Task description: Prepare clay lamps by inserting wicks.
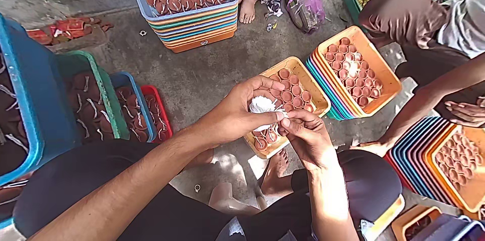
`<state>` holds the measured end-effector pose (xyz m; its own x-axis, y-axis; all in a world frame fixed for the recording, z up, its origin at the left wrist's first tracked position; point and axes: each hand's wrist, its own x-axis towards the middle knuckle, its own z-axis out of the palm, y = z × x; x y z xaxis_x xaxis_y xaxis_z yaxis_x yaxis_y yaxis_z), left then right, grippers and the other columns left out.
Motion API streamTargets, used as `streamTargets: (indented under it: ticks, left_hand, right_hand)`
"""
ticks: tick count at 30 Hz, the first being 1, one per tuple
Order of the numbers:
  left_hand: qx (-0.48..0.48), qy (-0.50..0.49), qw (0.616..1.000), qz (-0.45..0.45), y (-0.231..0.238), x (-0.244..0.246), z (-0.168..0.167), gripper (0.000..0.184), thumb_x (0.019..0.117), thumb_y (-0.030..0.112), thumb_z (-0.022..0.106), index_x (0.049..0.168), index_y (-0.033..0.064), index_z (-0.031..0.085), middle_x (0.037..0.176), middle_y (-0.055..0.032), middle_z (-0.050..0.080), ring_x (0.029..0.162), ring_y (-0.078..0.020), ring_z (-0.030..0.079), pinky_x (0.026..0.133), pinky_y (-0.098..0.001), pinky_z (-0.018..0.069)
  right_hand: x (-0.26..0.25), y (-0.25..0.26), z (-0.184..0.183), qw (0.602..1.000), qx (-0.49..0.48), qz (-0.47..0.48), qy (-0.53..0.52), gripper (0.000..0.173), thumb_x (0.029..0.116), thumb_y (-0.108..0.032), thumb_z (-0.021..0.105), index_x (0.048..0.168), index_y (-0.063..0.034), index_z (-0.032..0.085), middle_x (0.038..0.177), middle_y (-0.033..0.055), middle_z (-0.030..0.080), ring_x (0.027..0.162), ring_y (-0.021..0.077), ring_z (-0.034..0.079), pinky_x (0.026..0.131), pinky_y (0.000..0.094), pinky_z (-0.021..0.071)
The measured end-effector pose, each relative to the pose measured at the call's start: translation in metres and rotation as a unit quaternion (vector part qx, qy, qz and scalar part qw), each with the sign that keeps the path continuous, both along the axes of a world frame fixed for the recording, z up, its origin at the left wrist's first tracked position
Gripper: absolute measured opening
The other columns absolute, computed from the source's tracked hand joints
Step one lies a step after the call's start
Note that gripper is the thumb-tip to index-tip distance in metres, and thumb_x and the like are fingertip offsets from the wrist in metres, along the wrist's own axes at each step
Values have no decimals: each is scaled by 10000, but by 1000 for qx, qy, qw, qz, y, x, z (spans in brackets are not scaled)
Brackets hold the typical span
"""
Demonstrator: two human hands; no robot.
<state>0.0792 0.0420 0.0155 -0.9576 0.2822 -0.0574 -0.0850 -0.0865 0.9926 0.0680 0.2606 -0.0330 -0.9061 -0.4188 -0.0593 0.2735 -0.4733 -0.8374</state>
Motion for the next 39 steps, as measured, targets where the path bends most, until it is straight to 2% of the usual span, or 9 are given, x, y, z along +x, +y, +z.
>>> streamTargets:
  ticks: [8, 16, 22, 26, 28, 31, 34, 36, 39]
  left_hand:
    - [12, -11, 1000, 1, 0, 1, 0, 460, 934, -7, 705, 1364, 47, 551, 1117, -110, 692, 963, -206, 713, 809, -322, 634]
    - [13, -17, 1000, -16, -2, 0, 1, 419, 943, -1, 700, 1343, 45, 585, 1149, -122, 680, 988, -215, 711, 837, -338, 637]
    - [0, -38, 999, -25, -5, -1, 6, 396, 946, -5, 698, 1324, 53, 594, 1110, -122, 701, 950, -214, 726, 820, -337, 643]
    - [-42, -63, 997, 22, -10, -3, 7, 348, 955, 63, 713, 1290, 98, 627, 1106, -90, 711, 936, -178, 724, 760, -294, 633]
    - [-44, -65, 995, 53, -12, -4, 6, 324, 956, 67, 713, 1271, 90, 643, 1099, -87, 714, 925, -164, 723, 751, -278, 628]
    - [-47, -72, 993, 79, -15, -1, 8, 313, 966, 67, 698, 1272, 93, 641, 1112, -86, 706, 935, -166, 720, 772, -284, 626]
    - [-44, -82, 990, 102, -10, 18, 9, 278, 983, 101, 673, 1258, 130, 644, 1043, -75, 723, 818, -185, 730, 642, -285, 618]
    - [-41, -90, 990, 98, -10, 21, 12, 267, 990, 127, 671, 1255, 152, 650, 1029, -66, 730, 798, -186, 732, 620, -281, 614]
    - [-36, -84, 992, 90, -14, 15, 14, 268, 968, 104, 697, 1233, 127, 659, 1050, -75, 725, 839, -178, 734, 666, -284, 623]
  right_hand:
    - [-1, 3, -2, 999, 4, -3, 38, 139, 877, -4, 779, 1015, -15, 779, 888, 136, 752, 784, 154, 731, 781, 302, 625]
    - [-3, 7, 2, 999, 0, -6, 42, 104, 895, -16, 737, 992, -1, 772, 852, 135, 740, 761, 153, 718, 768, 302, 615]
    - [-11, 21, 5, 995, 57, -34, 68, 84, 886, -41, 733, 955, -36, 780, 817, 89, 731, 729, 131, 703, 754, 301, 611]
    - [-26, 38, -4, 982, 162, -74, 66, 127, 917, 13, 669, 980, -21, 774, 871, 89, 744, 743, 133, 703, 737, 283, 610]
    - [-35, 43, -19, 964, 241, -98, 49, 133, 930, 28, 658, 986, -18, 769, 897, 81, 753, 754, 132, 707, 730, 275, 611]
    - [-47, 48, -55, 926, 356, -117, 42, 100, 899, -14, 754, 991, -45, 775, 877, 44, 760, 740, 111, 707, 714, 279, 611]
    - [-53, 53, -100, 859, 489, -111, 100, 99, 892, -110, 781, 988, -88, 772, 834, 18, 758, 672, 81, 681, 644, 290, 576]
    - [-54, 56, -124, 816, 557, -96, 123, 122, 888, -156, 776, 998, -103, 772, 829, 44, 760, 647, 141, 688, 624, 373, 583]
    - [-56, 55, -132, 742, 656, -59, 126, 141, 877, -186, 770, 980, -90, 770, 863, 91, 763, 724, 240, 725, 712, 534, 589]
